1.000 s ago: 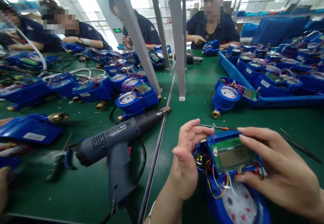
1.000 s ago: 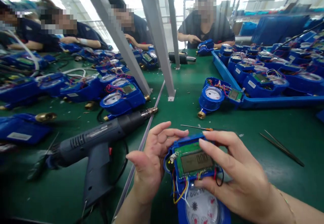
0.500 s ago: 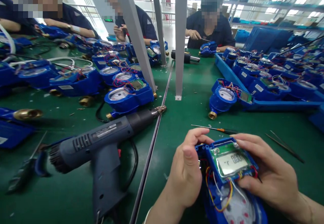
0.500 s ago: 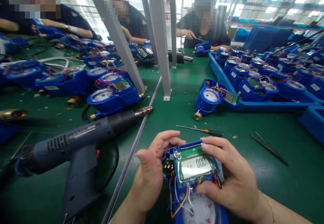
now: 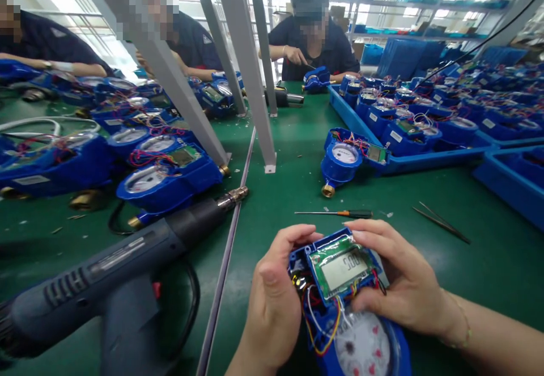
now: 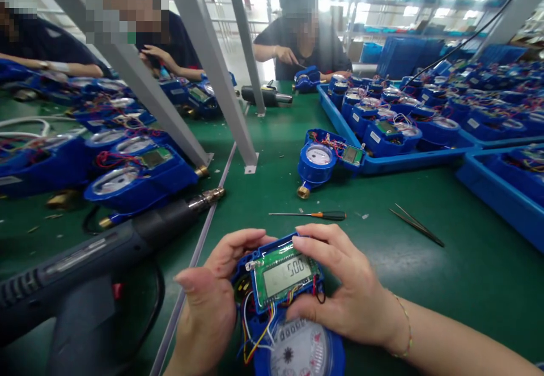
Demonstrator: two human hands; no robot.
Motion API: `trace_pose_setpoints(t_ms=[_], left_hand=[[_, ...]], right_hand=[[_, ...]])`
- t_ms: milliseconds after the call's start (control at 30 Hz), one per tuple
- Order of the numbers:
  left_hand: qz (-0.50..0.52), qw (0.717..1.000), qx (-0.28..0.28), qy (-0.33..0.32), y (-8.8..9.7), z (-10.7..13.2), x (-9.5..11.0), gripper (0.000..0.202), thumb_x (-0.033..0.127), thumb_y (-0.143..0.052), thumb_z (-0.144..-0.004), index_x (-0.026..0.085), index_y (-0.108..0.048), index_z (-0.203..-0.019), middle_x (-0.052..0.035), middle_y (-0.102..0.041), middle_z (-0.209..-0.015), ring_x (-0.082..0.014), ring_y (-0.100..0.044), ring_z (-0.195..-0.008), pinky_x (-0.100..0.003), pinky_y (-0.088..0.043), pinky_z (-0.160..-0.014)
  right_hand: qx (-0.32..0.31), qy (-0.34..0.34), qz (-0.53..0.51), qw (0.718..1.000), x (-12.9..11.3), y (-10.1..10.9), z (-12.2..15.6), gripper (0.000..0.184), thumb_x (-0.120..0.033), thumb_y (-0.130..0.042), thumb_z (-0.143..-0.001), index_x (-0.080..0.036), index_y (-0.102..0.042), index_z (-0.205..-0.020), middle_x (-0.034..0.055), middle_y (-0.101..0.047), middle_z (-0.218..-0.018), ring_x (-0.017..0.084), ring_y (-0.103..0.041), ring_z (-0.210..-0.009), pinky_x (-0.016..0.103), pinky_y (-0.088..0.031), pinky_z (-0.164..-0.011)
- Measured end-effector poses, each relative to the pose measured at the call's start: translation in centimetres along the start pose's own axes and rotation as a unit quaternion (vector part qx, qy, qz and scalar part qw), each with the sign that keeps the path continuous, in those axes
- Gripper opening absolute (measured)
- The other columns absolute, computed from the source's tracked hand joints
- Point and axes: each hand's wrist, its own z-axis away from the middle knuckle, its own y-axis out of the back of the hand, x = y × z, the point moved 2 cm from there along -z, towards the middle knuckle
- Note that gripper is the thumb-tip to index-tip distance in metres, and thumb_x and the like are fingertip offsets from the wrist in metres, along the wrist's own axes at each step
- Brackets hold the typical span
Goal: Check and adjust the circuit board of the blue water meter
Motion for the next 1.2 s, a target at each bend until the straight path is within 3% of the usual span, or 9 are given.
trace_pose_setpoints(t_ms=[233,400,600,1033,1200], left_hand=[[0.048,0.996,0.068,0.036,-0.16,-0.03,-0.21,0.084,0.085,-0.027,-0.067,0.015,-0.066,-0.094,-0.0133,-0.071,-0.090,-0.0280,-0.066,-0.085,-0.037,-0.053,-0.074],[0.040,0.993,0.097,0.049,-0.17,-0.10,-0.37,0.079,0.082,-0.026,-0.072,0.017,-0.067,-0.090,-0.0118,-0.072,-0.089,-0.0283,-0.068,-0.086,-0.038,-0.054,-0.076],[0.034,0.995,0.093,0.029,0.05,-0.18,-0.46,0.078,0.081,-0.025,-0.073,0.019,-0.069,-0.088,-0.0093,-0.073,-0.087,-0.0244,-0.069,-0.083,-0.032,-0.058,-0.072],[0.039,0.991,0.117,0.055,0.00,-0.22,-0.51,0.078,0.082,-0.026,-0.071,0.020,-0.070,-0.084,-0.0096,-0.073,-0.085,-0.0259,-0.069,-0.083,-0.036,-0.058,-0.075],[0.036,0.993,0.102,0.046,0.16,-0.19,-0.62,0.077,0.082,-0.027,-0.071,0.020,-0.070,-0.084,-0.0097,-0.073,-0.087,-0.0257,-0.069,-0.083,-0.034,-0.058,-0.072]], right_hand=[[0.031,-0.020,-0.081,0.996,0.65,-0.70,0.71,0.082,-0.040,-0.079,-0.072,-0.029,-0.034,-0.140,0.0078,-0.046,-0.132,0.029,-0.046,-0.118,0.042,-0.044,-0.098],[0.040,-0.012,-0.111,0.993,0.66,-0.90,0.62,0.088,-0.035,-0.082,-0.069,-0.031,-0.031,-0.141,0.0072,-0.047,-0.133,0.029,-0.047,-0.117,0.044,-0.045,-0.097],[0.055,-0.022,-0.139,0.988,0.50,-0.92,0.60,0.087,-0.029,-0.086,-0.064,-0.032,-0.034,-0.133,0.0072,-0.047,-0.132,0.030,-0.046,-0.118,0.046,-0.047,-0.095],[0.060,-0.019,-0.142,0.988,0.48,-0.85,0.35,0.086,-0.028,-0.086,-0.064,-0.028,-0.033,-0.132,0.0075,-0.048,-0.130,0.028,-0.046,-0.120,0.043,-0.046,-0.097],[0.059,-0.013,-0.137,0.989,0.40,-0.83,0.26,0.085,-0.029,-0.085,-0.066,-0.027,-0.033,-0.132,0.0082,-0.048,-0.130,0.027,-0.046,-0.120,0.041,-0.047,-0.097]])
